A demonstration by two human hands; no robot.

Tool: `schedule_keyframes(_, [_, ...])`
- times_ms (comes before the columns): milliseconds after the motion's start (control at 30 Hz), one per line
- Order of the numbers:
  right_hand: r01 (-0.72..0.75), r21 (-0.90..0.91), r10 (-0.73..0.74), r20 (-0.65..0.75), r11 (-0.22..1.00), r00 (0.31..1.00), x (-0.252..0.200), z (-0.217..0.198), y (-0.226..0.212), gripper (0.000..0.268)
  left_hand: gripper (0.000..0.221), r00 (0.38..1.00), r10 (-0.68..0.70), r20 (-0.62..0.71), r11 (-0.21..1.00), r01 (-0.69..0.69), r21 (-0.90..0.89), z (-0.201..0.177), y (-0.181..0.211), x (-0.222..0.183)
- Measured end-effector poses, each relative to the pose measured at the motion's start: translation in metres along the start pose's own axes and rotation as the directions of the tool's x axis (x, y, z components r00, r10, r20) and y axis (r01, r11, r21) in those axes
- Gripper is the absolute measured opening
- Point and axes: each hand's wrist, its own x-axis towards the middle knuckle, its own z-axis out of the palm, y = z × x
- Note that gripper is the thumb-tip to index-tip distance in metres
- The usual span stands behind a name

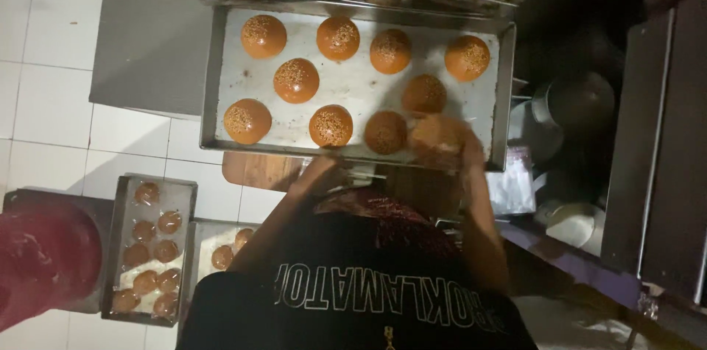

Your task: The person packages baked bread buns by picking them up from a metal tray and placing them into individual plastic bags.

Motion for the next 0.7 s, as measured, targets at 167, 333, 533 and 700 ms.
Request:
schedule_keyframes(167, [-0.049,-0.450,-0.044,-0.193,0.892,0.980,0.052,-0.066,0.032,0.065,0.048,0.988,-0.090,0.126,0.995,0.094,-0.027,0.008,0.004,-0.016])
schedule_keyframes(333, [0.312,-0.563,-0.395,-0.028,0.765,0.918,0.072,-0.071,0.052,0.059,0.048,0.990,0.137,-0.021,0.985,-0.134,0.107,0.045,-0.025,-0.020])
schedule_keyframes(533, [-0.039,-0.816,-0.540,-0.416,0.576,0.732,0.002,-0.016,-0.013,0.036,0.026,0.998,0.053,-0.029,0.998,-0.051,0.036,0.052,-0.036,-0.027])
schedule_keyframes(700, [0.159,-0.777,-0.532,-0.252,0.609,0.808,-0.016,-0.008,-0.011,0.024,0.027,0.976,0.204,-0.077,0.961,-0.184,0.206,0.052,-0.040,-0.028])
